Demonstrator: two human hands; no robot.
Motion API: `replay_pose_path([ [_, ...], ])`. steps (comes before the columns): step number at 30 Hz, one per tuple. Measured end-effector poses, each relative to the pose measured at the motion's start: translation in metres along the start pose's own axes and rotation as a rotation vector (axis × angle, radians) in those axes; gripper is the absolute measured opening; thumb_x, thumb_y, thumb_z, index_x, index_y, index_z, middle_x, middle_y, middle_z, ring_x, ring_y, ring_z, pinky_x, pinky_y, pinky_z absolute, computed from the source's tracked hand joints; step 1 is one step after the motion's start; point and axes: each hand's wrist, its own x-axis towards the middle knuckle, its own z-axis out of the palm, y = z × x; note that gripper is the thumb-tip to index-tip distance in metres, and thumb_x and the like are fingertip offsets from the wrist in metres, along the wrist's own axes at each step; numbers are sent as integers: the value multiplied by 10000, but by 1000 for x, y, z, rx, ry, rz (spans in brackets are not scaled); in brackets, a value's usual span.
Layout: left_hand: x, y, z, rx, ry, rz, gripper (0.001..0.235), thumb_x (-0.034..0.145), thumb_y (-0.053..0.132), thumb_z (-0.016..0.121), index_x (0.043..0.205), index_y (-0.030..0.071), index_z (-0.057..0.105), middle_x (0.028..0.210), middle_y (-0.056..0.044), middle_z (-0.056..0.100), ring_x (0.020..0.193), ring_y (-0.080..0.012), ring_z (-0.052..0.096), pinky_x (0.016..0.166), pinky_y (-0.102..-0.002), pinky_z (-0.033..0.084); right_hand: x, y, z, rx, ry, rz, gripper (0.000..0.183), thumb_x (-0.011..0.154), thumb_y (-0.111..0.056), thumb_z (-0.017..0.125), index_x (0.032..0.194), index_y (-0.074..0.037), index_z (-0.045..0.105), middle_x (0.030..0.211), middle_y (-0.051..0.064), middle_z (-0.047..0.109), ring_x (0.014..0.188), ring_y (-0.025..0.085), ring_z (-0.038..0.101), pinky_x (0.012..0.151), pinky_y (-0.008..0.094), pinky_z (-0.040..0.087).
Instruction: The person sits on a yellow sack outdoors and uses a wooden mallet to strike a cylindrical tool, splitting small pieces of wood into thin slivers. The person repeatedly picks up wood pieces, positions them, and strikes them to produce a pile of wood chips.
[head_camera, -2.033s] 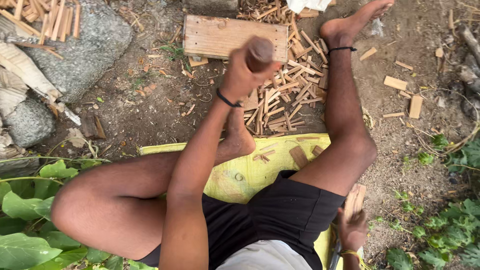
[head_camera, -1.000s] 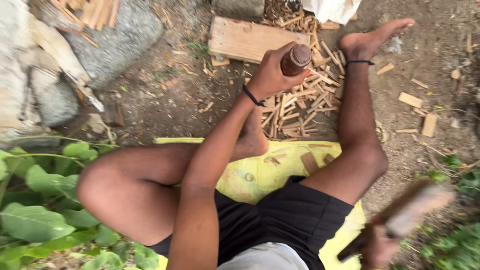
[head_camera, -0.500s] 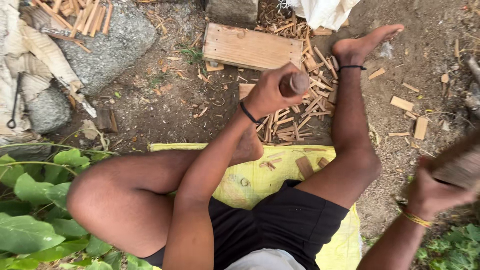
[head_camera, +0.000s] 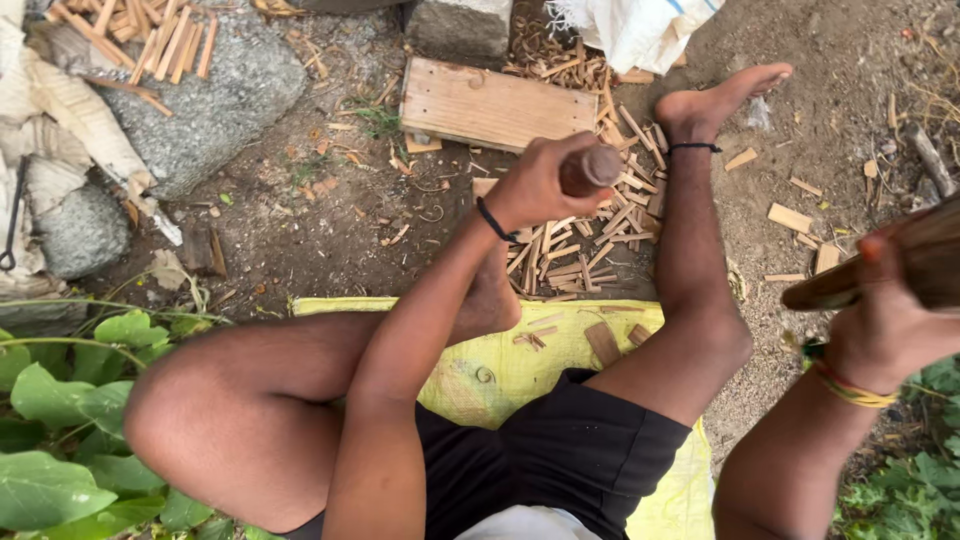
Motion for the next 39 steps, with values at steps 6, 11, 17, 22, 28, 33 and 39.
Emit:
replay_pose_path([
  [6,4,6,-3,13,22,-34,411,848,277,890,1119,82,650,967,-111,781,869,-212,786,796,-358,611,30,-65,42,-404,-124,-92,360,940,-128,818,1224,17,653,1124,187,713,934,257,707,853,357,585],
  [11,-7,-1,-15,183,136,139,748,730,319,940,1260,-46,558,1026,-205,718,920,-287,730,834,-399,566,51,-107,84,-848,-464,-369,783,837,-347,984,1427,23,627,1100,194,748,878,297,748,754,368,566],
  [17,-6,5,-16,32,24,-77,432,838,249,868,1134,25,647,933,-145,769,863,-204,792,791,-343,607,55,-100,64,-437,-285,-226,720,967,-278,857,1528,-14,492,1327,180,671,1170,258,693,1039,328,557],
  [22,-3,-14,-10,36,77,-20,442,845,259,877,1151,40,645,970,-123,776,901,-216,793,805,-343,618,62,-89,64,-395,-261,-186,562,984,-229,788,1476,-85,558,1307,150,688,1164,222,702,1023,316,571],
  [28,-22,-54,-5,400,127,183,632,740,299,940,1239,26,665,1061,-199,737,952,-322,701,835,-398,569,71,-119,90,-897,-524,-438,836,762,-390,967,1435,-23,633,952,128,711,783,278,710,652,385,538],
  [33,-34,-71,-1,-52,-3,-284,652,776,318,933,1278,16,646,1107,-151,778,989,-242,742,884,-385,607,65,-128,83,-869,-423,-442,782,771,-281,935,1417,8,602,1025,174,726,784,317,706,651,378,544],
  [39,-13,-54,-12,-115,44,-211,686,836,295,904,1370,5,585,1196,-144,754,1114,-211,731,1008,-386,582,69,-123,85,-639,-213,-255,738,931,-317,892,1484,-39,491,1302,156,711,1135,277,753,997,339,615],
])
